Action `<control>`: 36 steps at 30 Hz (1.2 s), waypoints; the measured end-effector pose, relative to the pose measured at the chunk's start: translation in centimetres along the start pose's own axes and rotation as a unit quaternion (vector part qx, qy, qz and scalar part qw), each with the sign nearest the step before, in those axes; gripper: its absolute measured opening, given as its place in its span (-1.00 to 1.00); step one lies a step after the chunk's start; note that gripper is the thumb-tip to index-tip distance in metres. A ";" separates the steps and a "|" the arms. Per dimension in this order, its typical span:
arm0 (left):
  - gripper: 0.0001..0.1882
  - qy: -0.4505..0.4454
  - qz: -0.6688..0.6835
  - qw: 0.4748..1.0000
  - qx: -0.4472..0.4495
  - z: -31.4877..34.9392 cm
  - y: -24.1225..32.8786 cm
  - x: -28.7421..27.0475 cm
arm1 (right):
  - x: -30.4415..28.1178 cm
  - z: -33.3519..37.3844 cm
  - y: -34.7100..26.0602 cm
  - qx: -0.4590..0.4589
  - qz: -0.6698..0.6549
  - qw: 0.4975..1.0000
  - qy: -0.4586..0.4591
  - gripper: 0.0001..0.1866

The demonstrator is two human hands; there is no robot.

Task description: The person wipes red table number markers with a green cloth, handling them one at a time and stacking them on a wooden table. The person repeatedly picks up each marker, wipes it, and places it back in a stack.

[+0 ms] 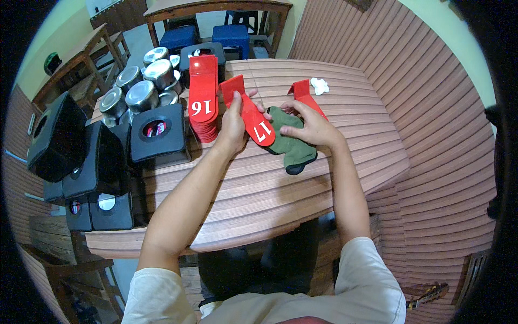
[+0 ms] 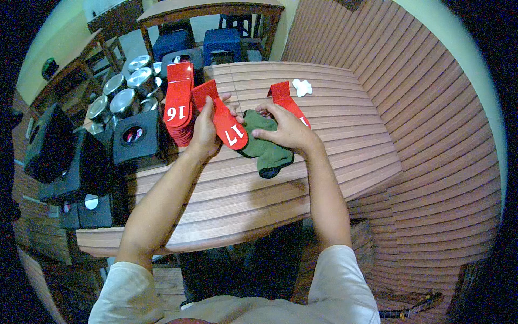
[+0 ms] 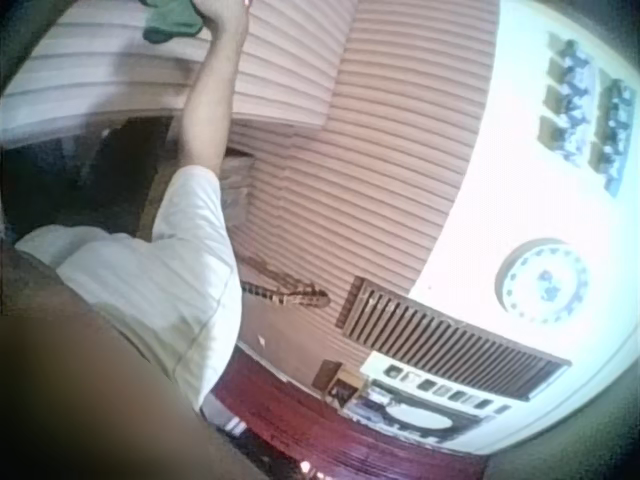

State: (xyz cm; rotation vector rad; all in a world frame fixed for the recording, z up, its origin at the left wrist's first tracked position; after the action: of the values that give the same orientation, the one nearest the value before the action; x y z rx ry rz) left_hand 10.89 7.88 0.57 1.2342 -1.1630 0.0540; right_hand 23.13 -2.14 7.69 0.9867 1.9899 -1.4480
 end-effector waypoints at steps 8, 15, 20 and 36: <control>-0.09 -0.042 -0.080 0.995 -0.038 0.5 -0.7 1.0 | 0.9 1.0 3.3 0.196 0.008 0.974 -0.114 -0.45; -0.14 -0.022 -0.065 0.995 -0.071 -0.4 -1.4 -0.5 | -6.3 2.2 8.3 0.341 -0.231 0.893 0.182 -0.44; -0.26 -0.006 0.016 0.996 -0.084 -0.9 -1.5 -0.7 | -7.9 0.8 4.2 0.211 -0.306 0.911 0.176 -0.32; -0.27 0.007 0.161 0.961 -0.225 0.3 -2.9 -0.7 | 7.0 -1.6 -7.5 -0.131 0.015 0.989 -0.067 -0.57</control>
State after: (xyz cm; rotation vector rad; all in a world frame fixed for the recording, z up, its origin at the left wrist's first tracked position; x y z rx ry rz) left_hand 12.07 6.87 -2.03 0.6380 -1.2694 0.0391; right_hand 12.99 -0.06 7.49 0.7801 1.9944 -1.1672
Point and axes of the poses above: each hand's wrist, its own z-axis away from the middle knuckle, its own x-axis out of the palm, y = z × x, the point moved 10 cm from there along -z, towards the middle knuckle, and after that the axes turned 3 degrees about x, right-handed, at the moved point
